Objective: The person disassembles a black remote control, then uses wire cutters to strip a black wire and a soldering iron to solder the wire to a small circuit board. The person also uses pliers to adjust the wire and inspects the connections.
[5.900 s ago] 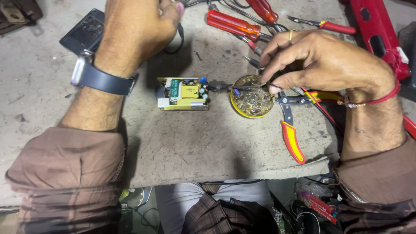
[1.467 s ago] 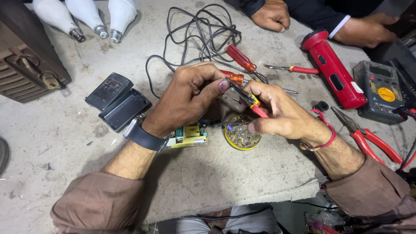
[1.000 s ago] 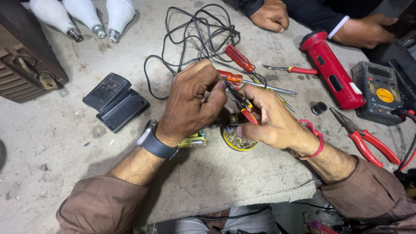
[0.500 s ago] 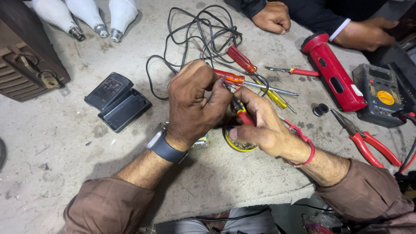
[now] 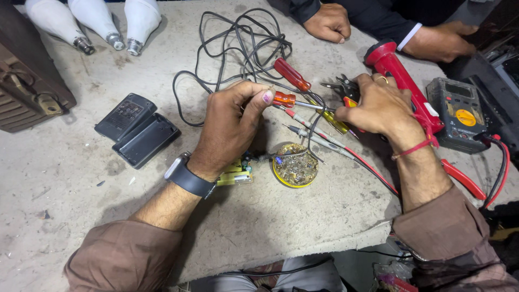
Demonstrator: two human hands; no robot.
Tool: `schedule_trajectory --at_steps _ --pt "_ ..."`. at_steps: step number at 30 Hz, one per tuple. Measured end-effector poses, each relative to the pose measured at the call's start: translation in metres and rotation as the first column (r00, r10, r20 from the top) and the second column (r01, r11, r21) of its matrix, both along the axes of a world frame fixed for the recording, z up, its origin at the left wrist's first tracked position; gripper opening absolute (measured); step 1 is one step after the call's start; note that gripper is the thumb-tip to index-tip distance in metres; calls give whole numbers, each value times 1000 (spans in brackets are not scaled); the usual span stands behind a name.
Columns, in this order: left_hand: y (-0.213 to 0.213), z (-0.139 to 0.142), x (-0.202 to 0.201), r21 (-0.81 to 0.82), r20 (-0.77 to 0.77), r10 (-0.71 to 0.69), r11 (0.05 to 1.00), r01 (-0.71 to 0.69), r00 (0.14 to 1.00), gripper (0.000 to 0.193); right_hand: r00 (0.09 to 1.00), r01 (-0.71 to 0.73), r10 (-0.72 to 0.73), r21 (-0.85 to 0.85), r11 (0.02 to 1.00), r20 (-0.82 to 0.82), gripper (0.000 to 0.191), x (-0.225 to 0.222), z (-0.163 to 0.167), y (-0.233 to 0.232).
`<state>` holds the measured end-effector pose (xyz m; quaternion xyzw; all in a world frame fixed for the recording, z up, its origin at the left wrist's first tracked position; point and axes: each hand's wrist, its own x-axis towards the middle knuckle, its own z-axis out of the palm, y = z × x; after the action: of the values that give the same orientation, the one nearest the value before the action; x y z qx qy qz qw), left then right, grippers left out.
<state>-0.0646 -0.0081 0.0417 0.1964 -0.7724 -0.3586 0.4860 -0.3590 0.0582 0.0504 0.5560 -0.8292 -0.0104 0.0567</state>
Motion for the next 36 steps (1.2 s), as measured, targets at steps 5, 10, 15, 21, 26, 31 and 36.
schedule_trajectory --at_steps 5,10,15,21,26,31,36 --pt "2 -2 -6 224 -6 -70 972 69 998 23 983 -158 180 -351 923 32 71 9 3 8" --pt "8 -2 -8 534 -5 -142 836 123 990 25 663 -78 528 -652 754 531 28 46 21 16" --pt "4 -4 -10 603 -294 -206 718 348 933 24 12 33 488 -488 872 873 25 86 21 -4" --pt "-1 -11 -13 638 -262 -157 712 293 952 24 -25 43 631 -630 775 775 29 104 3 -16" --pt "-2 -17 -20 668 -200 -163 699 256 966 25 9 7 619 -619 786 786 33 93 -12 -18" --pt "-6 -21 -22 689 -182 -186 676 260 965 25 76 -23 596 -597 802 799 30 85 -19 -18" --pt "-6 -23 -22 677 -213 -192 678 286 958 26 85 -8 589 -590 807 804 26 89 -18 -17"
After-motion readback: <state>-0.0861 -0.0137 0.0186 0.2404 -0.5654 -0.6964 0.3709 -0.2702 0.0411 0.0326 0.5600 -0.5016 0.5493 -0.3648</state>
